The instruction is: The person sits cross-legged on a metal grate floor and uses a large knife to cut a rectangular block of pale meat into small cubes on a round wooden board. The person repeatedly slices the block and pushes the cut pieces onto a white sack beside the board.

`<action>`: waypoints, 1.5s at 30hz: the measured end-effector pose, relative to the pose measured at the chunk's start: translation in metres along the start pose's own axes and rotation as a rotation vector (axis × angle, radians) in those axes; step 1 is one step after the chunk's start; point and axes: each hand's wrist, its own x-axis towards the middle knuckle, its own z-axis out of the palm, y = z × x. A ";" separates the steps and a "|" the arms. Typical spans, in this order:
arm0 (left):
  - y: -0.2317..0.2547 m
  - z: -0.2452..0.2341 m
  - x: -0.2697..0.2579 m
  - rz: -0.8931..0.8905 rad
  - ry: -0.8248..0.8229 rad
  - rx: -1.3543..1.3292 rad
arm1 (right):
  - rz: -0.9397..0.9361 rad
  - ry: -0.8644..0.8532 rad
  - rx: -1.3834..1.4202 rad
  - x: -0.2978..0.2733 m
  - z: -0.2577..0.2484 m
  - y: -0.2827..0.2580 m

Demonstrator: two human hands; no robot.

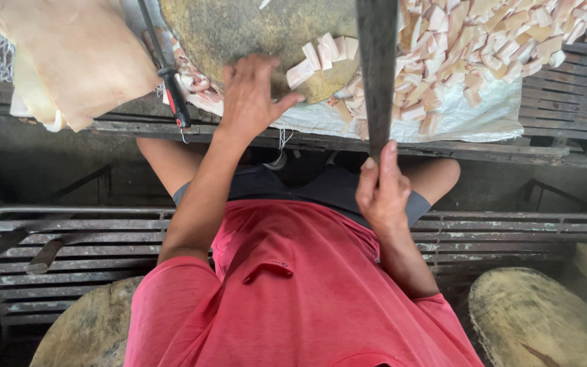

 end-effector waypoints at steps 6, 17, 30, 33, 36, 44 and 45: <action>0.003 -0.010 -0.002 0.068 -0.024 0.046 | 0.079 -0.346 -0.202 0.001 0.031 0.003; -0.008 0.025 -0.014 -0.092 0.408 -0.157 | 0.099 -0.197 0.059 0.005 -0.012 -0.005; 0.078 0.092 0.094 -0.005 0.057 -0.273 | 0.146 -0.112 -0.247 0.075 -0.028 0.115; 0.095 0.123 0.134 0.044 0.071 -0.229 | 0.335 -0.038 -0.010 0.092 -0.038 0.130; 0.105 0.128 0.146 -0.016 0.076 -0.325 | 0.521 0.086 0.360 0.105 -0.044 0.124; 0.020 0.128 0.118 -0.484 0.733 -1.101 | 0.530 0.013 0.898 0.100 0.004 0.058; 0.000 0.118 0.117 -0.579 0.929 -1.440 | 0.547 -0.010 0.911 0.101 0.016 0.051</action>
